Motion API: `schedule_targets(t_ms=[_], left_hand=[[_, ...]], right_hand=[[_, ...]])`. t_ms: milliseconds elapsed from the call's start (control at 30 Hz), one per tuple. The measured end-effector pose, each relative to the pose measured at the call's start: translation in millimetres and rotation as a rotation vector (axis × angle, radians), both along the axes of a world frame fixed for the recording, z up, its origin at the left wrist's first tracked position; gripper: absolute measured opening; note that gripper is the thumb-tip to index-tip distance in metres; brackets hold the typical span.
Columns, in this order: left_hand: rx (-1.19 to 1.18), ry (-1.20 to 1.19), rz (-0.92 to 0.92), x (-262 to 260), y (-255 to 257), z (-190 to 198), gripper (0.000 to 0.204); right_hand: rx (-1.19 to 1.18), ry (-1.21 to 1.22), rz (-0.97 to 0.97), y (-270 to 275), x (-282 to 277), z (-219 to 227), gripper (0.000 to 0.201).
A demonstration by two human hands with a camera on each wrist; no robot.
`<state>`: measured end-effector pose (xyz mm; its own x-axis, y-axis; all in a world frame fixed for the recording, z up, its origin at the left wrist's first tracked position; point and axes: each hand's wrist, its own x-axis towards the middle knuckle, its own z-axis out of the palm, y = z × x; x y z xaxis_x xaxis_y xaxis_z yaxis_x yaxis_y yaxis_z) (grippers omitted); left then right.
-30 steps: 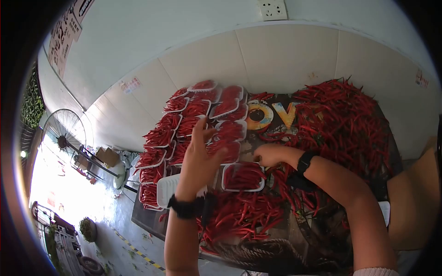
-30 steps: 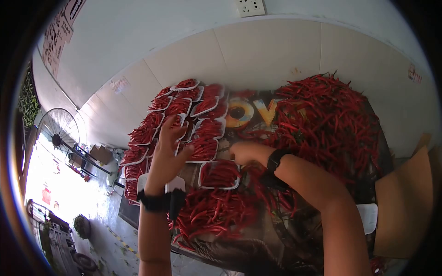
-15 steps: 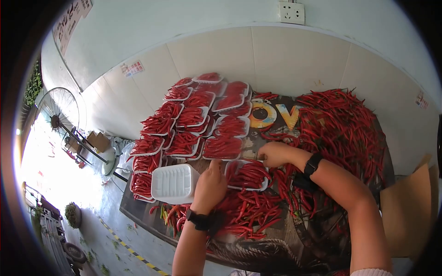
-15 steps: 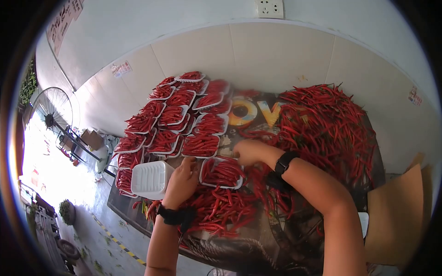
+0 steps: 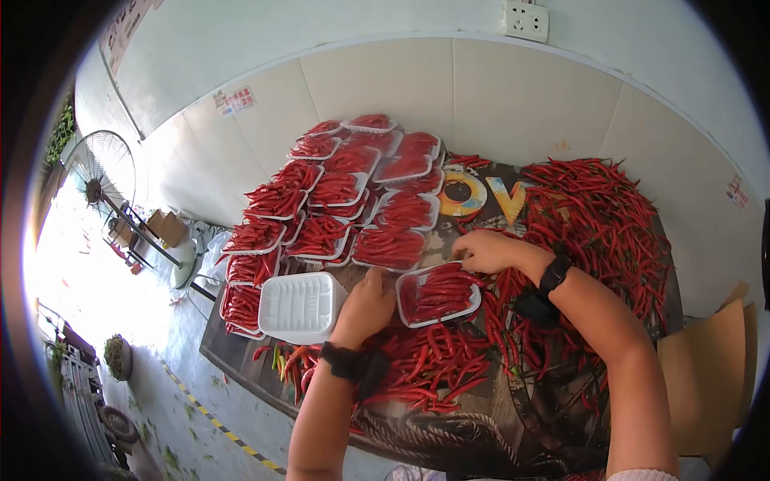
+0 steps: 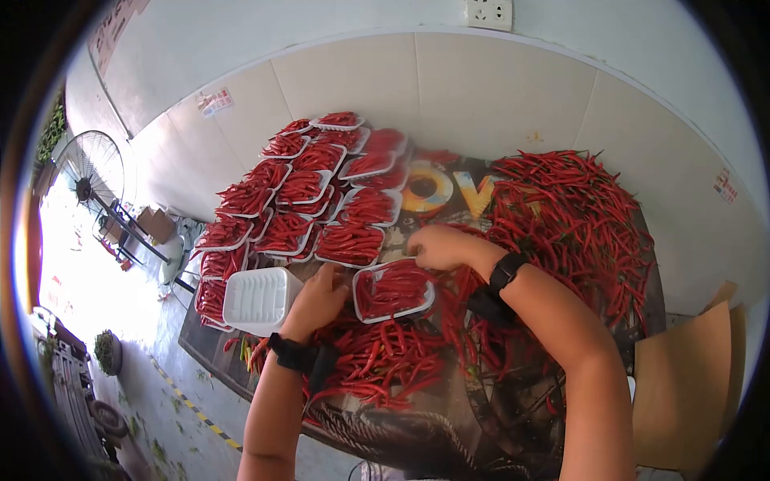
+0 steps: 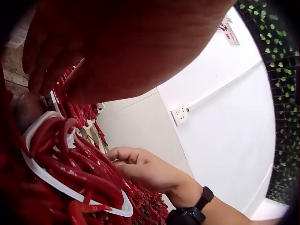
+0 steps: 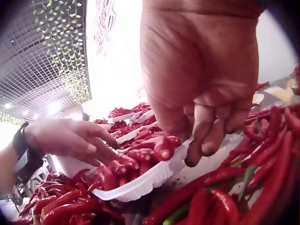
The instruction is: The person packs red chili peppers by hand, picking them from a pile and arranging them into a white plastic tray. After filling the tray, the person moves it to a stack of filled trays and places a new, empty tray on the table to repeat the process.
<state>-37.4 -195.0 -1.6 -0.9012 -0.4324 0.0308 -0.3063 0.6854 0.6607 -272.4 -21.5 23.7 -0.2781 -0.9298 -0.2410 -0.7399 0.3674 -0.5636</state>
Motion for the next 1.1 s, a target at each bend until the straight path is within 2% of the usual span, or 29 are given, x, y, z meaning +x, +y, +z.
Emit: schedule_targets(t_ms=[67, 133, 200, 233, 300, 367, 433, 467, 533, 633, 733, 800, 833, 900, 967, 1033, 1100], left_hand=[[0.069, 0.057, 0.019, -3.5, -2.5, -8.4, 0.048], [0.42, 0.154, 0.119, -11.6, -12.8, -30.9, 0.053], [0.412, 0.173, 0.096, -10.2, -19.2, -42.9, 0.055], [0.403, 0.19, 0.078, -9.2, -19.5, -45.5, 0.058], [0.429, 0.141, 0.05, -0.7, -6.6, -16.8, 0.058], [0.45, 0.099, 0.018, 10.9, 10.6, 19.0, 0.06], [0.657, 0.152, -0.024, 22.7, 31.5, 43.9, 0.059], [0.661, 0.147, -0.04, 29.6, 40.1, 47.3, 0.059], [0.812, 0.245, -0.123, 44.4, 59.4, 46.6, 0.058], [0.964, 0.209, -0.189, 61.0, 93.5, 46.7, 0.058], [0.844, 0.102, -0.289, 75.9, 127.2, 37.2, 0.059], [0.743, 0.073, -0.374, 85.5, 147.7, 30.2, 0.061], [0.766, 0.055, -0.393, 89.1, 155.9, 26.8, 0.061], [0.627, 0.032, -0.443, 98.5, 170.1, 21.6, 0.062], [0.668, 0.018, -0.467, 106.5, 180.2, 5.9, 0.064], [0.637, -0.077, -0.455, 113.0, 190.4, 0.7, 0.066], [0.578, -0.075, -0.454, 117.8, 199.5, 0.0, 0.069]], right_hand=[[-0.053, 0.018, 0.06, -1.1, -7.1, -2.0, 0.033], [-0.071, -0.007, 0.05, 0.6, -11.0, -2.7, 0.032], [-0.089, -0.032, 0.035, 5.2, -10.5, 4.0, 0.031], [-0.039, -0.113, -0.036, 8.9, -6.0, 13.5, 0.03], [0.009, -0.195, -0.113, 18.4, -0.6, 20.7, 0.029], [-0.128, -0.09, -0.076, 36.1, 4.3, 19.5, 0.028], [-0.169, -0.103, -0.093, 61.0, 14.9, 22.2, 0.027], [-0.211, -0.119, -0.108, 75.9, 23.4, 23.7, 0.027], [-0.226, -0.18, -0.195, 110.4, 48.3, 30.4, 0.027], [-0.253, -0.257, -0.336, 160.9, 83.4, 34.3, 0.026], [-0.21, -0.36, -0.484, 208.8, 121.3, 34.3, 0.026], [-0.173, -0.315, -0.575, 241.5, 153.2, 23.6, 0.025], [-0.155, -0.32, -0.603, 256.5, 169.2, 15.3, 0.025], [-0.195, -0.195, -0.629, 281.7, 200.8, -4.0, 0.026], [-0.167, -0.218, -0.673, 296.9, 221.6, -19.1, 0.027], [-0.285, -0.348, -0.797, 307.8, 235.5, -41.6, 0.028], [-0.31, -0.348, -0.838, 309.8, 242.1, -44.6, 0.026]])
